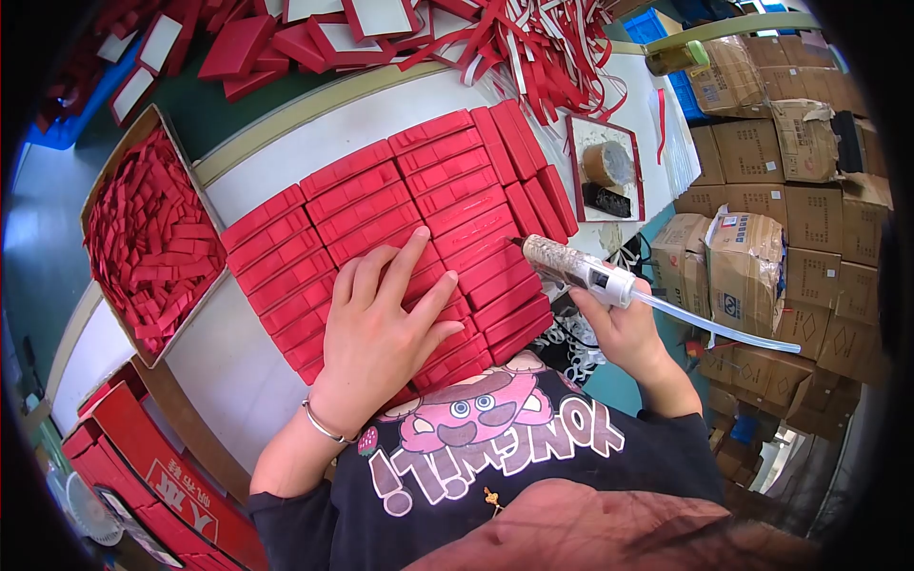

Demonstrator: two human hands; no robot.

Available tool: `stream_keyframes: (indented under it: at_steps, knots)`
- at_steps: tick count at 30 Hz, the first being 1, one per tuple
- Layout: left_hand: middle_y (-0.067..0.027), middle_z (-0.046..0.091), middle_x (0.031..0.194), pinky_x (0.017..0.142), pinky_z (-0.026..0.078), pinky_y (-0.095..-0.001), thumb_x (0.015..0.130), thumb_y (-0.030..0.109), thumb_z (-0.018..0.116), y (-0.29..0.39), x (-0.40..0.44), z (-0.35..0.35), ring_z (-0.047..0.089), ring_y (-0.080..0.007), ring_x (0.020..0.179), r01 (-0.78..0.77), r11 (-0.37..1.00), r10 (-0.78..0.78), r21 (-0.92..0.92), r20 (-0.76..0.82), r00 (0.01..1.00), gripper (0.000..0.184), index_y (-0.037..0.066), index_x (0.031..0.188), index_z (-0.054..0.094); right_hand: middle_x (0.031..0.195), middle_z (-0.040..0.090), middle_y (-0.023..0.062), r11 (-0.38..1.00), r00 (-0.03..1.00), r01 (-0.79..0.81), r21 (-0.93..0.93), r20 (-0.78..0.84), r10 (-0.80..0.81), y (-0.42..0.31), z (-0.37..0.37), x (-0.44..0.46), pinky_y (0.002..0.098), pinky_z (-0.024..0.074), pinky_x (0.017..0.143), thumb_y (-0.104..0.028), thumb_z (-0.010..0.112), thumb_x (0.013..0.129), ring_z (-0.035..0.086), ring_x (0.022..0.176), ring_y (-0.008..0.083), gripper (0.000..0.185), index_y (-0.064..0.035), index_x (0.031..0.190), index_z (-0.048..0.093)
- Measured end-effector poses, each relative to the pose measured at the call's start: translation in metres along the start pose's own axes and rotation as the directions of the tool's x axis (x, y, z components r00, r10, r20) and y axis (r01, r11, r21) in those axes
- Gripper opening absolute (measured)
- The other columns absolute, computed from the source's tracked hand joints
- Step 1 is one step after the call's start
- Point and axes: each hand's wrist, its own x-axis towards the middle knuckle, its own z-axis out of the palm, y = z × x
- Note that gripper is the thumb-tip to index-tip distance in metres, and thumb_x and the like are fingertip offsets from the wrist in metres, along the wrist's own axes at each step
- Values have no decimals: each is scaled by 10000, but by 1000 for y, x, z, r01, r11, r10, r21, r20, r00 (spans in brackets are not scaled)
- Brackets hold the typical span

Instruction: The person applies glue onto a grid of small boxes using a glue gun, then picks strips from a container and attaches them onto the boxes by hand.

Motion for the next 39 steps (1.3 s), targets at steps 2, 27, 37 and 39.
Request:
stream_keyframes:
  at_steps: [2, 27, 37, 39]
  knots:
    - [-136, 551, 1553, 1078, 439, -492, 819, 441, 834, 0, 0, 0, 545, -336, 1276, -2, 1000, 2, 2, -4, 1000, 485, 209, 1238, 759, 912, 740, 166, 1000, 1000, 11, -16, -12, -11, 1, 0, 1, 374, 563, 743, -170, 768, 983, 722, 786, 306, 258, 36, 1131, 727]
    - [-88, 572, 1500, 1081, 455, -504, 848, 437, 807, 1, -3, 3, 542, -342, 1265, -122, 992, 123, -25, 38, 992, 475, 231, 1272, 751, 954, 733, 152, 958, 959, 273, -85, 105, -264, -4, 18, -17, 433, 510, 776, -186, 827, 913, 706, 847, 350, 291, 11, 1106, 730]
    - [-91, 579, 1482, 1079, 455, -506, 850, 423, 810, 1, -3, 3, 544, -351, 1258, -107, 993, 109, -54, 43, 993, 467, 233, 1274, 760, 943, 746, 188, 1000, 999, 27, 13, 17, -27, -4, 8, -20, 399, 573, 742, -160, 780, 965, 737, 814, 352, 239, 33, 1099, 736]
    - [-92, 581, 1480, 1078, 455, -506, 850, 419, 810, 1, -3, 3, 546, -352, 1255, -106, 993, 109, -57, 44, 993, 468, 233, 1276, 759, 946, 748, 188, 999, 999, 44, -29, -28, -45, -1, 6, -21, 404, 573, 746, -159, 782, 963, 738, 814, 351, 243, 33, 1106, 738]
